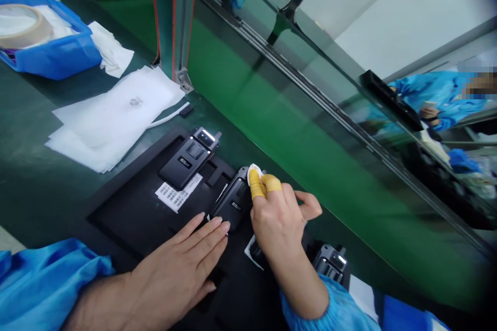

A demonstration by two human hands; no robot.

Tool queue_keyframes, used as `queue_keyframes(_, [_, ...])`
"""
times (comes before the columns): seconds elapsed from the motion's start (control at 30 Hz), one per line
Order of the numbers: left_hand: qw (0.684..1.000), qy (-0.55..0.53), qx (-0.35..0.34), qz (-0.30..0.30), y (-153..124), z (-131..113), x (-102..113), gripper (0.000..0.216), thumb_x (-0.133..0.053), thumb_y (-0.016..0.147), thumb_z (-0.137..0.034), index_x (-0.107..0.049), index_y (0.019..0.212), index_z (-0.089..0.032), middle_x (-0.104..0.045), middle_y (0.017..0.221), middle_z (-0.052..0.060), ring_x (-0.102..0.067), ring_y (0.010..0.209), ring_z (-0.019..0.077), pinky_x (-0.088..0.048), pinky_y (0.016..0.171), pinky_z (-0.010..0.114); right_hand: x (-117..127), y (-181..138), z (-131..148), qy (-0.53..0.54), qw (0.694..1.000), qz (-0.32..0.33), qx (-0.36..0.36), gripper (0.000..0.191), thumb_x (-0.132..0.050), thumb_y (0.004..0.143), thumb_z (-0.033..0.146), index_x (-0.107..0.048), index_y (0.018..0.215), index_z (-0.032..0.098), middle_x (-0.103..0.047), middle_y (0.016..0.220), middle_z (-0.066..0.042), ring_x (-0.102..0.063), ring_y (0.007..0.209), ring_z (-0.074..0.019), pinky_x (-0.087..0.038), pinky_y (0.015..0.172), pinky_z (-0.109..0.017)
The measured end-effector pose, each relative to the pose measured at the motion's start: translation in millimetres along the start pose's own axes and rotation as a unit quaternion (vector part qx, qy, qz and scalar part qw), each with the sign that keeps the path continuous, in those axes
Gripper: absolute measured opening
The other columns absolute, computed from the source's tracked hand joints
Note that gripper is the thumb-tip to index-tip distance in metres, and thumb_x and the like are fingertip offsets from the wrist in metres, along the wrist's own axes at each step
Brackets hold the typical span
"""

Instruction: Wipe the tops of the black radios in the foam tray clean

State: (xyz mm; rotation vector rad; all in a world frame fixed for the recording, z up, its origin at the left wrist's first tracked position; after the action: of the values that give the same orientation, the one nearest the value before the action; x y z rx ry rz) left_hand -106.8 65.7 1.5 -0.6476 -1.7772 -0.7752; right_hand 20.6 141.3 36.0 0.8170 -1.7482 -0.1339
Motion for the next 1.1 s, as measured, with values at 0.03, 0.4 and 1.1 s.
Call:
queue_keyframes(0.03, [1.0,0.0,0.0,0.0,0,0,1,0.045,-0.048,0.088,-0.03,-0.048,0.128,-0.008,-0.049,0.137,0.013,-0.044,0.128,0.0235,-0.019,0.113,0.041,0,-4,-3,-0.003,1.0,0.003,-0.003,0.027,-0.043,0.077,0.0,-0.055,0.063,0.019,-0.056,0.074,0.0,-0.04,0.07,-0.0138,-0.023,0.081,-0.037])
queue_keyframes(0.4, [0.999,0.024,0.003,-0.025,2,1,15,0.041,-0.04,0.094,-0.032,-0.051,0.125,-0.008,-0.055,0.132,0.012,-0.048,0.124,0.0211,-0.021,0.11,0.037,11,-6,-8,-0.009,1.0,0.005,-0.003,0.021,-0.043,0.079,0.004,-0.058,0.079,0.019,-0.058,0.081,-0.003,-0.037,0.067,-0.0139,-0.026,0.072,-0.032])
queue_keyframes(1.1, [1.0,-0.003,0.011,0.025,-1,1,-2,0.047,-0.047,0.088,-0.03,-0.044,0.131,-0.011,-0.044,0.141,0.012,-0.039,0.131,0.0228,-0.02,0.113,0.041,2,0,-3,0.0,1.0,0.009,-0.007,0.023,-0.045,0.074,0.003,-0.062,0.075,0.019,-0.058,0.086,-0.004,-0.041,0.074,-0.0151,-0.025,0.08,-0.037])
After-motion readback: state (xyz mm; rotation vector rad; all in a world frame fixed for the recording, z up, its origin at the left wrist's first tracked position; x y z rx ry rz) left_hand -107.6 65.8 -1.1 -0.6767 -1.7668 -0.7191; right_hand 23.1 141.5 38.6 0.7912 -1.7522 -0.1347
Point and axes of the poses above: each hand's wrist, its own y-axis towards the middle knuckle, its own x-axis out of the back of the hand, z = x × y, the point moved 5 cm from there along y, towards the middle knuckle
